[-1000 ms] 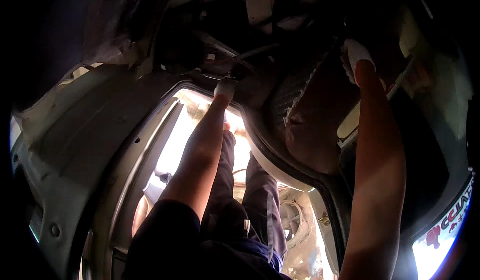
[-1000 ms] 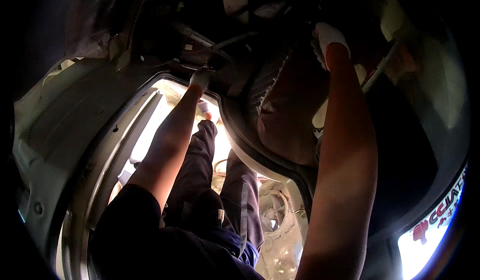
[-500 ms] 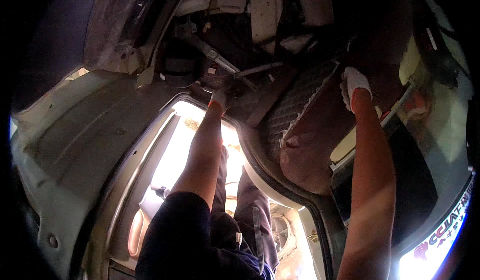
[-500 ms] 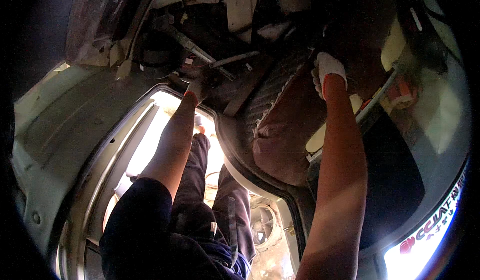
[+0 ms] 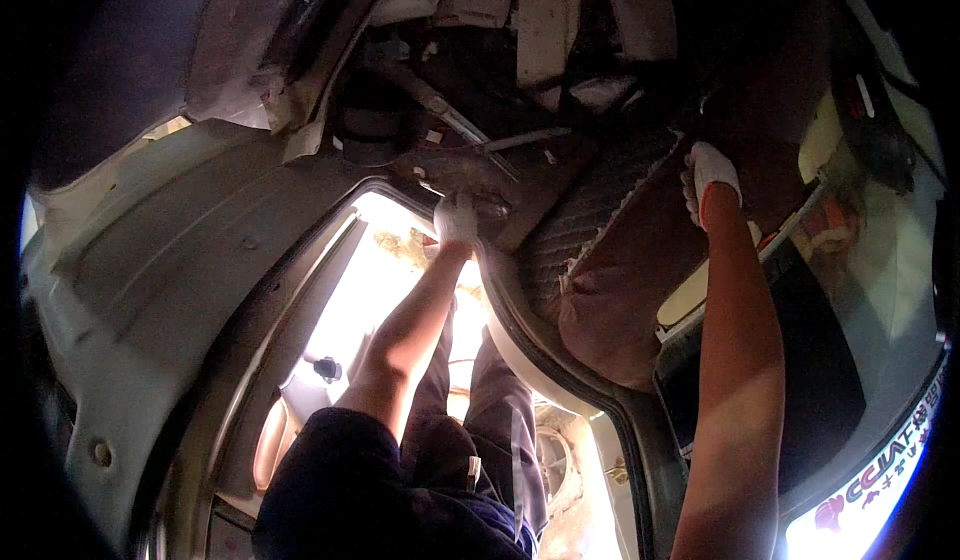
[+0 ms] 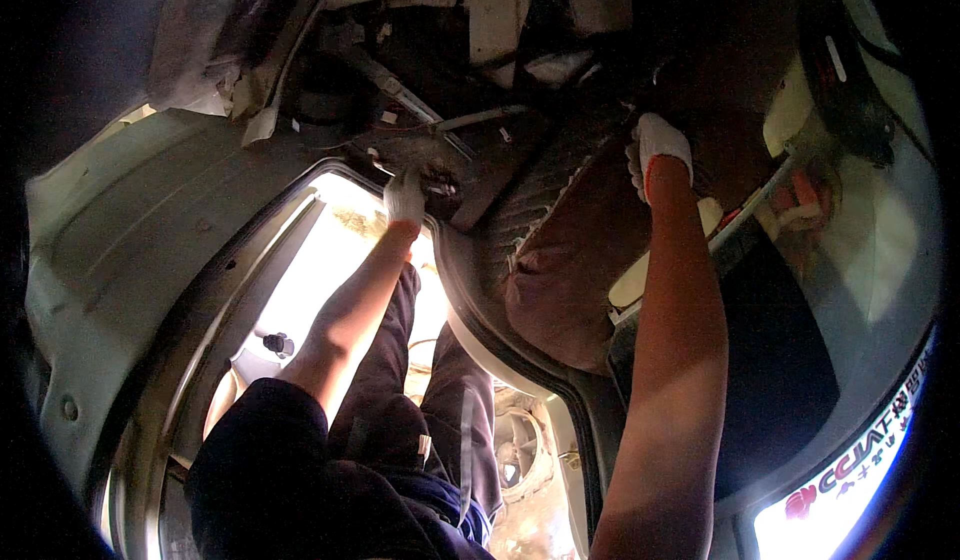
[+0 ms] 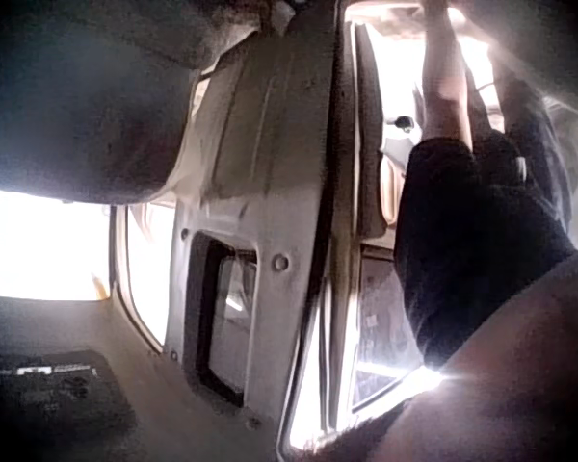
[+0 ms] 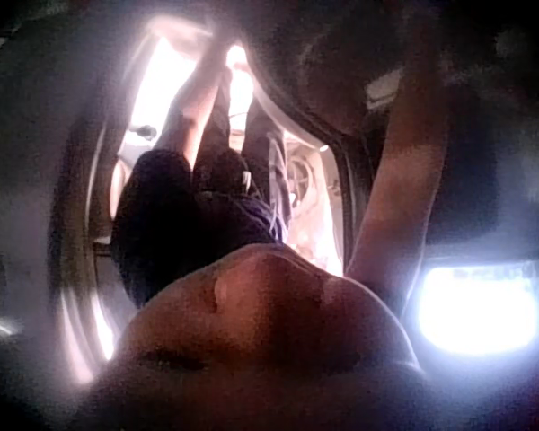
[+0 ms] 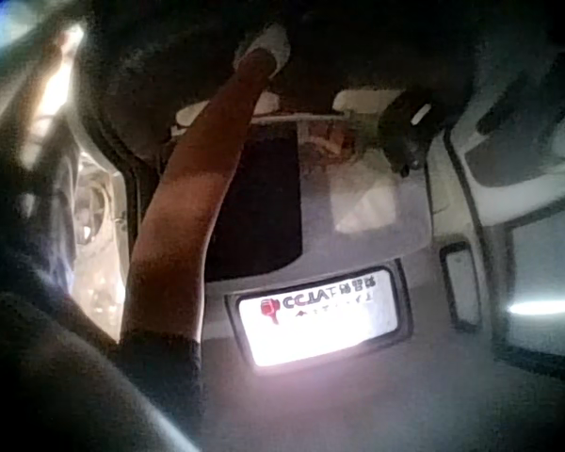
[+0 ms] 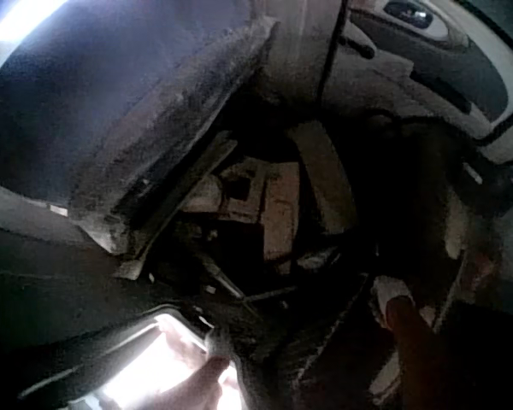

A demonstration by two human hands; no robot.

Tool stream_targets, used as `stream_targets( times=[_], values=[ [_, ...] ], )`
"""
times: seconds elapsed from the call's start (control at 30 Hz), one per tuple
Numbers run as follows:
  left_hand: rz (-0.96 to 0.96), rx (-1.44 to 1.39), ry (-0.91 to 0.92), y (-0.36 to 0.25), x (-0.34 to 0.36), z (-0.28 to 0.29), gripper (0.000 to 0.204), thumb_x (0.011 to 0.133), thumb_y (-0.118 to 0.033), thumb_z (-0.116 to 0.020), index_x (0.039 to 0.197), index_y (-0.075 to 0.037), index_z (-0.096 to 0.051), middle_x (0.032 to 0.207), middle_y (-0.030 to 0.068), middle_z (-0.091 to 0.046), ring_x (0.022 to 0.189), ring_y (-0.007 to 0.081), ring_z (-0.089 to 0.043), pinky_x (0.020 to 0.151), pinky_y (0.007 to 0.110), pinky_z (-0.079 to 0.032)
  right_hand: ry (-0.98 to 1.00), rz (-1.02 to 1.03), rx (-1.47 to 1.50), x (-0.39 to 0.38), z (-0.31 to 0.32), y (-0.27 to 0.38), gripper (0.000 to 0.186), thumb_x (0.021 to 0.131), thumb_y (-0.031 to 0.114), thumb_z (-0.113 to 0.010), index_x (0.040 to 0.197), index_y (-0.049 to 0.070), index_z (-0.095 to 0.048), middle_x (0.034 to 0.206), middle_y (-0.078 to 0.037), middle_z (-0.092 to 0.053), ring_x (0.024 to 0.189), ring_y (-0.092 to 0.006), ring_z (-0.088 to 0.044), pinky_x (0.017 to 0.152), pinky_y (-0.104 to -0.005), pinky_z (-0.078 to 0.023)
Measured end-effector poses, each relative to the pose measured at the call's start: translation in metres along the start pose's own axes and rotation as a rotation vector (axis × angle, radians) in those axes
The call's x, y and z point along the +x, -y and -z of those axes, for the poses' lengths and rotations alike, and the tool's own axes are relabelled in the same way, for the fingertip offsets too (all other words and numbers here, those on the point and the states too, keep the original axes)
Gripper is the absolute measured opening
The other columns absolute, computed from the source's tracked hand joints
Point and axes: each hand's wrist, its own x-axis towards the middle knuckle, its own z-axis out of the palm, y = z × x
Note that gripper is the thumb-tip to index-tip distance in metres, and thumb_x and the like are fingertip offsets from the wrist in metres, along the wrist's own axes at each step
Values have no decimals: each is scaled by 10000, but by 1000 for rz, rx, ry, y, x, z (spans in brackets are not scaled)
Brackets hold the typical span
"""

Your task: The person carries a black rubber weatherstrip into a garage and places it inside a white van. They then remove the interior door panel and the window regulator mechanism from the van's door, placing the components on the floor.

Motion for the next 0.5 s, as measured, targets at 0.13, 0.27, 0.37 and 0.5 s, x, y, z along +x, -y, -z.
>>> stream_targets(
  times=[0.13,0.27,0.37,0.5],
  values=[
    [-49,-264,208,-82,-81,65,154,913,-130,-541,900,-22,-650,852,170,-651,793,348,-643,671,442,-519,11,12,26,-5,2,-2,228,854,318,-524,682,179,-471,605,11,-459,471,-145,-312,511,-367,-253],
    [56,-599,549,-157,-155,97,118,889,-143,-603,928,-68,-687,850,121,-659,751,299,-646,658,413,-531,16,-5,8,1,-1,-5,214,856,312,-517,691,187,-465,582,13,-436,467,-142,-305,508,-366,-252],
    [-625,-495,337,-200,-178,97,121,765,-124,-687,881,-93,-705,865,49,-665,781,223,-650,654,383,-537,79,-51,-5,15,4,-4,192,859,313,-512,716,192,-473,604,13,-449,475,-141,-321,523,-363,-270],
    [-728,-419,456,-237,-189,86,159,773,-207,-684,892,-102,-687,855,29,-636,785,237,-624,656,382,-520,68,-31,-33,6,4,-1,169,887,294,-501,780,163,-507,650,0,-498,489,-143,-352,499,-354,-284]
  ],
)
